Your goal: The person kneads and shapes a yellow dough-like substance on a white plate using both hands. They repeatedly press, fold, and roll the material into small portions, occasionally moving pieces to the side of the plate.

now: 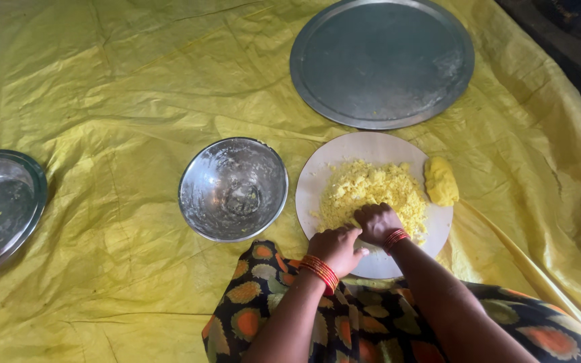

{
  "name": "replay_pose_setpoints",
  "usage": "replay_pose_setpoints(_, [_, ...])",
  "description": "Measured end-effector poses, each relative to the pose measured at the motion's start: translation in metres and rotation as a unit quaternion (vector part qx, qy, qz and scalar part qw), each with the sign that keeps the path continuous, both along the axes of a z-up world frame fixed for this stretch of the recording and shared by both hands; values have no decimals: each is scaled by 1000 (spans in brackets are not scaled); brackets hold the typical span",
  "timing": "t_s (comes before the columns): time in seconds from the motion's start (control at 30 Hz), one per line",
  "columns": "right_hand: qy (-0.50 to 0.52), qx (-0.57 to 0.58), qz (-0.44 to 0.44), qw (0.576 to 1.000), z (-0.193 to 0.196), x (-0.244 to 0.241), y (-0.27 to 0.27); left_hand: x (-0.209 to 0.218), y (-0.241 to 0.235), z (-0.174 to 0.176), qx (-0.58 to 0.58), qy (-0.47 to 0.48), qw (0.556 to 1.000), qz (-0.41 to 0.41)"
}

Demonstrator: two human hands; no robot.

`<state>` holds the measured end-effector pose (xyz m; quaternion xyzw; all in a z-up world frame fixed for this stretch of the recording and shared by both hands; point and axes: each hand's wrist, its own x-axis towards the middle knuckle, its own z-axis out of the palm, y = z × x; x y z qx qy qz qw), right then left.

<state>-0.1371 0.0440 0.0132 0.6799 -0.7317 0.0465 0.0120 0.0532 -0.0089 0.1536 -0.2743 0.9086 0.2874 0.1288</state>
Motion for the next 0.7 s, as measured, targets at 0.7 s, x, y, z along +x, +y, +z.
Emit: replay_pose_setpoints(0.7, [-4,321,-3,947,48,25,69,6,-14,-21,6,23,998,60])
